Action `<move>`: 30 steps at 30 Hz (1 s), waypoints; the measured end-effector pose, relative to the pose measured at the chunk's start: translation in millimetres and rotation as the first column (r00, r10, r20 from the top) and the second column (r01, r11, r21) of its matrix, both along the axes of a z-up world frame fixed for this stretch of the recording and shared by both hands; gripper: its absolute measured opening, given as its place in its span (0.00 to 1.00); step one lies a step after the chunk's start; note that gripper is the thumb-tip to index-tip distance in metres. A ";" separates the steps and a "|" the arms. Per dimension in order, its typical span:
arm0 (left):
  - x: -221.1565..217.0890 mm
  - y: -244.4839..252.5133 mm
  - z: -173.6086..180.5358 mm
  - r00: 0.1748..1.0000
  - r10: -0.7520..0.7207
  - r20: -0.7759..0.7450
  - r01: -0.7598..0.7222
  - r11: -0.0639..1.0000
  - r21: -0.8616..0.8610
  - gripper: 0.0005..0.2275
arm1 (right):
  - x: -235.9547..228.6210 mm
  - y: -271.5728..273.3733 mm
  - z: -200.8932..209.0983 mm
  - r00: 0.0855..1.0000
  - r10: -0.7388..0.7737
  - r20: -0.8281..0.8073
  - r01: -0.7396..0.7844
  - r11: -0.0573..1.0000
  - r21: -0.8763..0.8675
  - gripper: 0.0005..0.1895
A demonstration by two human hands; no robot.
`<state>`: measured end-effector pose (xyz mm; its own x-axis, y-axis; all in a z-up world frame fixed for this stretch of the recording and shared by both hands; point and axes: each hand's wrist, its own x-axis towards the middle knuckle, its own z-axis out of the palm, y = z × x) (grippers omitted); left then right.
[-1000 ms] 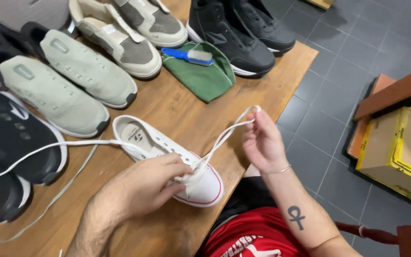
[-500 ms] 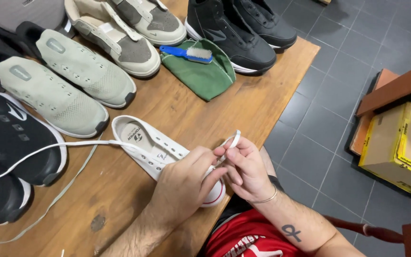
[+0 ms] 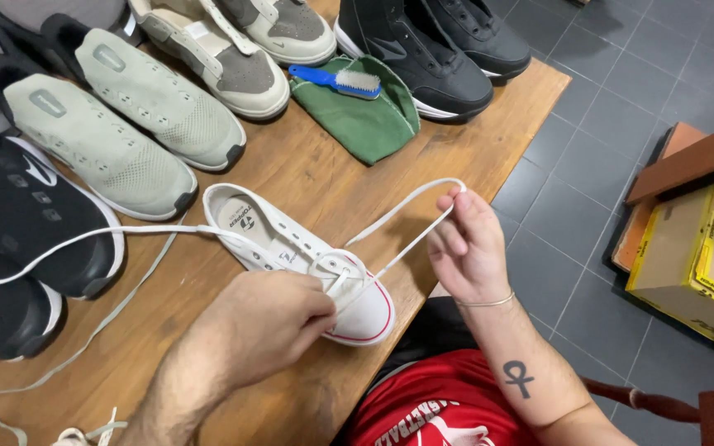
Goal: The person laces a white canvas shoe by threading a white shoelace through the eyelets in a crisscross pattern. They pull the laces to tighten them and adjust the shoe's position on the wooden table while other shoes and laces are visible nearby.
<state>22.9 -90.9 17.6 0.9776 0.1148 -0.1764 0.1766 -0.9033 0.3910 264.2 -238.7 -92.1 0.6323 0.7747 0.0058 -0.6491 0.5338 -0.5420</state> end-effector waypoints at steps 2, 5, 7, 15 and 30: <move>-13.2 7.9 6.7 0.988 -0.009 -0.154 0.013 1.000 0.020 0.13 | 10.9 -0.3 2.8 0.999 0.005 -0.043 -0.004 1.000 0.027 0.06; -34.1 14.5 24.3 0.987 0.054 -0.149 -0.062 0.997 -0.049 0.06 | 26.4 2.2 5.4 0.990 0.027 -0.140 -0.020 0.999 0.050 0.07; -43.5 14.3 42.8 0.910 0.151 -0.386 -0.175 0.984 -0.028 0.11 | 36.2 0.9 5.1 0.991 -0.009 -0.136 0.015 0.999 0.045 0.05; -123.1 6.3 23.5 0.806 0.423 -0.414 -0.450 0.892 0.035 0.12 | 37.2 -1.8 5.9 0.993 -0.111 -0.037 0.109 0.992 -0.062 0.06; -49.8 -79.1 6.9 0.742 0.577 0.342 -0.471 0.811 -0.347 0.18 | -86.2 -22.0 -10.2 0.910 0.247 0.333 -0.217 0.968 -0.125 0.03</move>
